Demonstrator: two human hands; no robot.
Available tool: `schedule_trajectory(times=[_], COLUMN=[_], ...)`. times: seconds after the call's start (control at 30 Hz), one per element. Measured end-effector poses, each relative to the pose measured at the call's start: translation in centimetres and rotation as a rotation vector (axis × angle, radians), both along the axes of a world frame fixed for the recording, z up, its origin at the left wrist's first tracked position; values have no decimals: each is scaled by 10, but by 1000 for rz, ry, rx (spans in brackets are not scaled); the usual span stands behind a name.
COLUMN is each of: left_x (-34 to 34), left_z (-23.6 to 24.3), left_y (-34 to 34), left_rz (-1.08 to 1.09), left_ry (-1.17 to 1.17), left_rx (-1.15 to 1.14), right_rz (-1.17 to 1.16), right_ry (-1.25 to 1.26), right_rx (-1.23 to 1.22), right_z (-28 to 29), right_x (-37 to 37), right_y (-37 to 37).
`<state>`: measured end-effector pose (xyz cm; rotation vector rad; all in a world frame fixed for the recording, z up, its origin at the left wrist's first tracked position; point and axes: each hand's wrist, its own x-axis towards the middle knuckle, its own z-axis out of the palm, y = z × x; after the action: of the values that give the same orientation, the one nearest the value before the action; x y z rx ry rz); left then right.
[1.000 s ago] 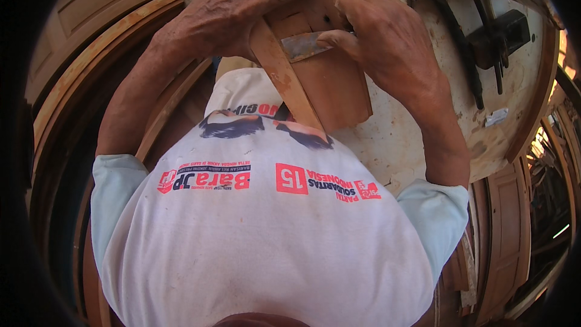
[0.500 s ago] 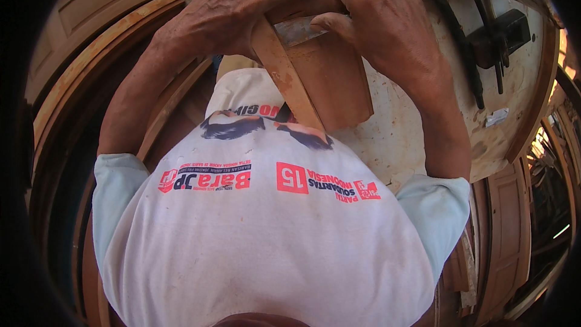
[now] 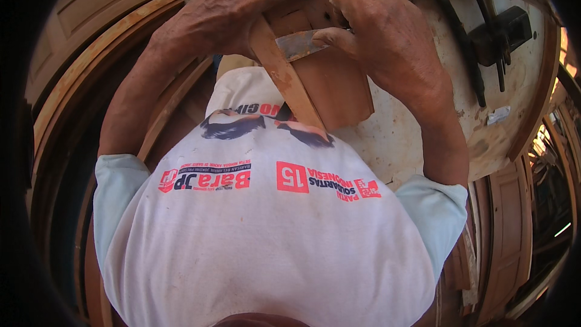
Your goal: The person applies glue to small wood blocks and inserts them into gaps on a large wooden board. They use a putty knife to spread filler over the repair area and press thin wood strips into the remaining crevices.
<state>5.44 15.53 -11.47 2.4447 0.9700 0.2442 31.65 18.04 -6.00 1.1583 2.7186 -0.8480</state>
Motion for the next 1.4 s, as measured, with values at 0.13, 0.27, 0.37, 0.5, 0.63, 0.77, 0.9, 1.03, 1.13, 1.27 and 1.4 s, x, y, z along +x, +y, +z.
schedule_trajectory(times=[0.13, 0.27, 0.37, 0.5, 0.63, 0.77, 0.9, 1.03, 1.13, 1.27, 1.4], left_x=[0, 0, 1, 1, 0, -1, 1, 0, -1, 0, 0], left_z=[0, -1, 1, 4, 7, 6, 8, 8, 9, 9, 8], left_y=[-1, 0, 1, 4, 6, 4, 5, 7, 6, 6, 7], left_rz=[7, 2, 3, 4, 3, 7, 21, 10, 17, 6, -15], left_ry=[-21, -8, -17, -9, -34, -21, -85, -38, -54, -37, -76], left_rx=[-17, -6, -12, -2, -35, -13, -92, -61, -77, -50, -64], right_rz=[-13, -63, -33, -16, -5, 2, 0, -14, -29, -102, -122], right_ry=[-4, -11, 7, -10, -13, 59, 72, 62, 84, 32, -100], right_rx=[-18, -7, 20, 38, 66, 72, 84, 106, 140, 156, 170], right_z=[-4, 0, -3, -5, -3, 2, -3, -3, -3, 0, 10], right_x=[4, 7, 8, 4, 3, 0, -5, -12, -14, -16, -1], right_y=[-7, -7, -5, -3, -3, 4, 10, 16, 13, -2, -11])
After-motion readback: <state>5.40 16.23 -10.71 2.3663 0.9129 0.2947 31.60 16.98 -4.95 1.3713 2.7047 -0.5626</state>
